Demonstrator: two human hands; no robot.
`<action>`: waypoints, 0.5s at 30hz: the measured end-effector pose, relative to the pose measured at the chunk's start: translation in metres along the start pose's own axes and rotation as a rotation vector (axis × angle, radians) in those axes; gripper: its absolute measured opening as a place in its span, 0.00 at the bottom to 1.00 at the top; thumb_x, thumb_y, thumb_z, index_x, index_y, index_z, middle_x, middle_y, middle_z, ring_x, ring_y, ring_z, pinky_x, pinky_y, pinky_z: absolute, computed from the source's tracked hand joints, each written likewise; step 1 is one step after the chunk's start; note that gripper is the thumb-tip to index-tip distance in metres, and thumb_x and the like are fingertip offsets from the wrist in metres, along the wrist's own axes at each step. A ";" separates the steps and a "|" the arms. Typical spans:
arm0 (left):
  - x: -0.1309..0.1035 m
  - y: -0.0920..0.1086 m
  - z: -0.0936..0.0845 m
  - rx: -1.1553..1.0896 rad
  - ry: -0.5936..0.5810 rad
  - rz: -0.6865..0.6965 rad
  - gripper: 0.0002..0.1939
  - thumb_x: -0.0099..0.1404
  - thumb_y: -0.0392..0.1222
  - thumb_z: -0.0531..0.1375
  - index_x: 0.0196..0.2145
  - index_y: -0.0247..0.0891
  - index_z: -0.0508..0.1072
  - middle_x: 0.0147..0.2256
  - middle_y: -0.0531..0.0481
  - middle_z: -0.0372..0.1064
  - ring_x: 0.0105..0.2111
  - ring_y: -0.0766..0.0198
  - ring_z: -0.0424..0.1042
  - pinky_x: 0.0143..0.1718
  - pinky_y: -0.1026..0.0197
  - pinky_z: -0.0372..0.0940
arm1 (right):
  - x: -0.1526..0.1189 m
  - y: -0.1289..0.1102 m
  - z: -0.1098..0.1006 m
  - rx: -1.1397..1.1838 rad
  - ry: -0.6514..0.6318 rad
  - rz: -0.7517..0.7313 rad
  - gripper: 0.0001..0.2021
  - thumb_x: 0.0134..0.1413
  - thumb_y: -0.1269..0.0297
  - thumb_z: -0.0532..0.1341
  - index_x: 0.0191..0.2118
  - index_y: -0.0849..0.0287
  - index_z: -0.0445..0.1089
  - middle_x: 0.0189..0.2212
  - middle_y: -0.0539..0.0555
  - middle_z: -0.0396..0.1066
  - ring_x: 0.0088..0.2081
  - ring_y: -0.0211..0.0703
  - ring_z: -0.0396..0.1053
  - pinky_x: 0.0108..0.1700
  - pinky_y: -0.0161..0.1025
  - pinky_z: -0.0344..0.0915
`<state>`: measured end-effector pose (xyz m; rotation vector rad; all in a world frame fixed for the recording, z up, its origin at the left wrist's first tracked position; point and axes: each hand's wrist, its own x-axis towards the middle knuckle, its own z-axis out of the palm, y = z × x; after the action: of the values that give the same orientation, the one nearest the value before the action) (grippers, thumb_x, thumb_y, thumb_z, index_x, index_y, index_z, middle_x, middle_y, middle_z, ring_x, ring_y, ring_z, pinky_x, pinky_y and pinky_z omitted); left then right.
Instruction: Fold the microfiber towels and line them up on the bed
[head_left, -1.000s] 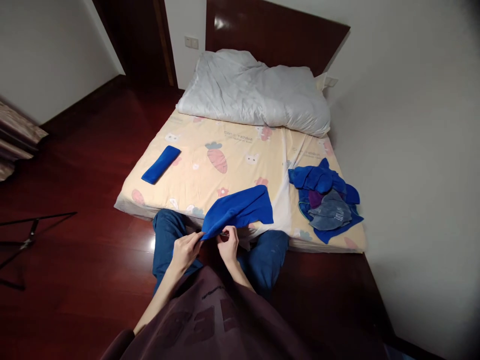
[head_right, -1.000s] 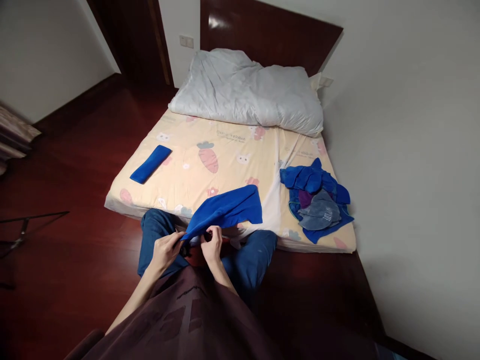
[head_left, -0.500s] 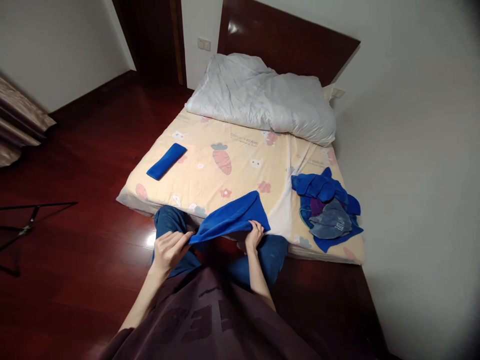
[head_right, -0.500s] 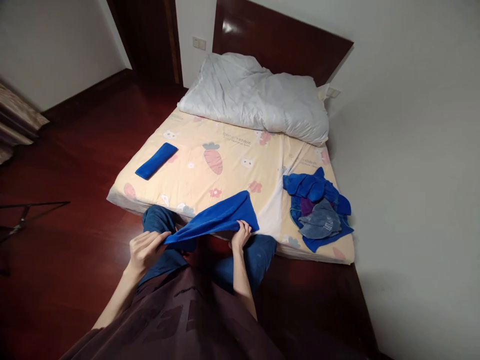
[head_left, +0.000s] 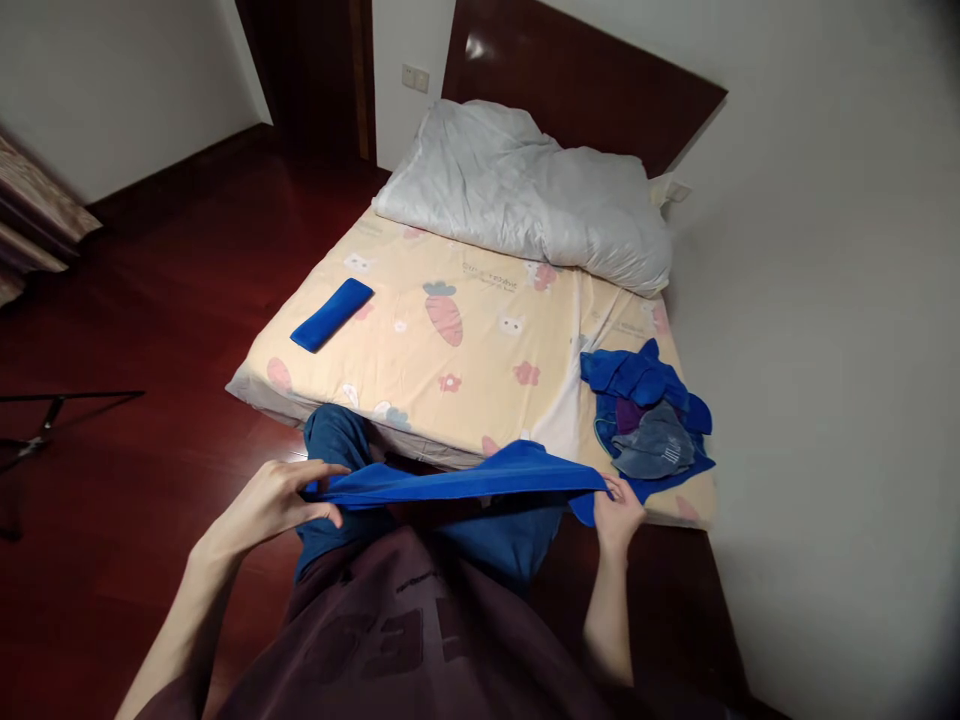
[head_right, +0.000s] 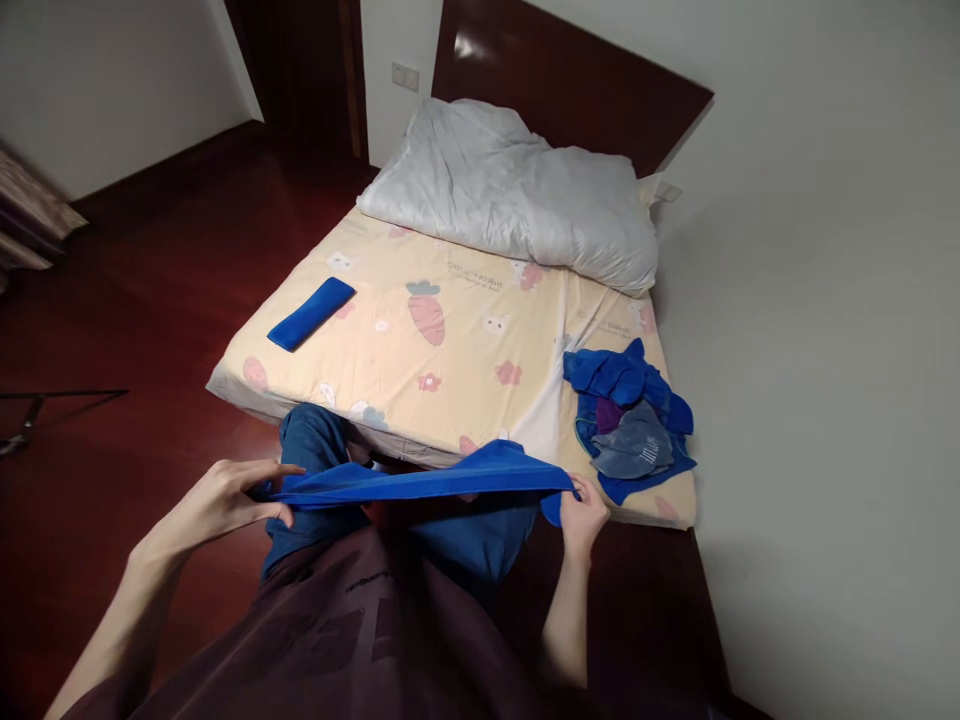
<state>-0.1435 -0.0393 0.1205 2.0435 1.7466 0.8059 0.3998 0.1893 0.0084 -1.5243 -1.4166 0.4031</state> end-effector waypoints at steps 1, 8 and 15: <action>-0.001 -0.003 -0.001 -0.001 -0.051 -0.014 0.17 0.68 0.59 0.62 0.43 0.45 0.81 0.28 0.51 0.74 0.23 0.65 0.72 0.25 0.66 0.64 | 0.003 -0.004 -0.010 -0.015 -0.016 -0.035 0.12 0.49 0.57 0.65 0.35 0.61 0.78 0.31 0.62 0.79 0.34 0.54 0.78 0.41 0.50 0.76; -0.019 -0.039 0.004 0.140 0.051 -0.106 0.18 0.74 0.48 0.51 0.47 0.46 0.81 0.42 0.47 0.78 0.35 0.60 0.78 0.32 0.65 0.69 | 0.001 -0.019 -0.034 -0.178 -0.144 -0.247 0.13 0.58 0.60 0.59 0.39 0.58 0.81 0.39 0.61 0.80 0.43 0.56 0.78 0.51 0.55 0.73; 0.008 -0.079 -0.021 0.339 0.362 -0.054 0.14 0.75 0.42 0.54 0.47 0.39 0.79 0.41 0.50 0.78 0.38 0.65 0.76 0.40 0.67 0.69 | 0.038 -0.041 -0.027 -0.178 -0.033 -0.347 0.12 0.58 0.56 0.64 0.35 0.57 0.81 0.34 0.59 0.81 0.36 0.52 0.78 0.44 0.47 0.74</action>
<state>-0.2181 -0.0186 0.0923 2.1472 2.2602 0.9666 0.4081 0.2054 0.0675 -1.3769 -1.7424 0.0920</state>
